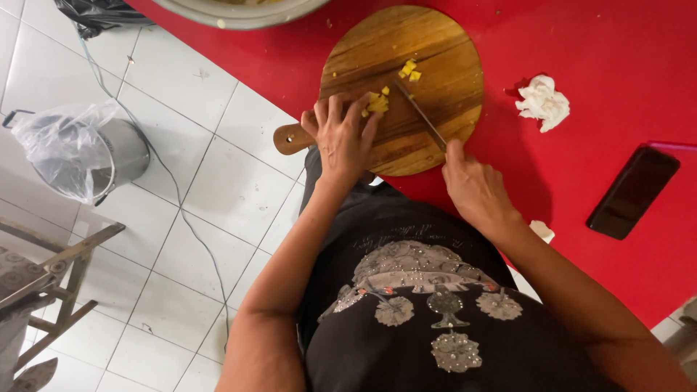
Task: Slicing yellow food items on a wooden cutting board and transferring them into large metal bowls.
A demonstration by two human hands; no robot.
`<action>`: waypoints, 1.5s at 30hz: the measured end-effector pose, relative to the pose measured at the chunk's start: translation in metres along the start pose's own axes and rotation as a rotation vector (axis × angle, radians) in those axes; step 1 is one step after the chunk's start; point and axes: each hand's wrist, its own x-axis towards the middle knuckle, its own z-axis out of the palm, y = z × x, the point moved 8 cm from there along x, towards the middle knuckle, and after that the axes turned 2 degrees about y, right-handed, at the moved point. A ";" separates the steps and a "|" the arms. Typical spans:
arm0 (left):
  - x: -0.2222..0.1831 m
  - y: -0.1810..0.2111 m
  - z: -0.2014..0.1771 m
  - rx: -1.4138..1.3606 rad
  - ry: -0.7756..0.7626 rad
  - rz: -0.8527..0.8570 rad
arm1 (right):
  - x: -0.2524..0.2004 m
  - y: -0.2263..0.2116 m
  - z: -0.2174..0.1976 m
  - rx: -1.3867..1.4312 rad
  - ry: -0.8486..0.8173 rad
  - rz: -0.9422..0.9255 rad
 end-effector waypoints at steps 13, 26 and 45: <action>-0.008 0.003 0.006 -0.002 0.093 0.065 | 0.010 -0.039 0.004 0.091 -0.036 -0.014; 0.005 -0.011 0.020 -0.078 -0.018 -0.002 | 0.016 -0.046 -0.009 0.189 -0.111 0.193; -0.024 -0.034 -0.035 0.136 -0.143 0.082 | 0.019 -0.038 0.031 -0.069 -0.039 -0.288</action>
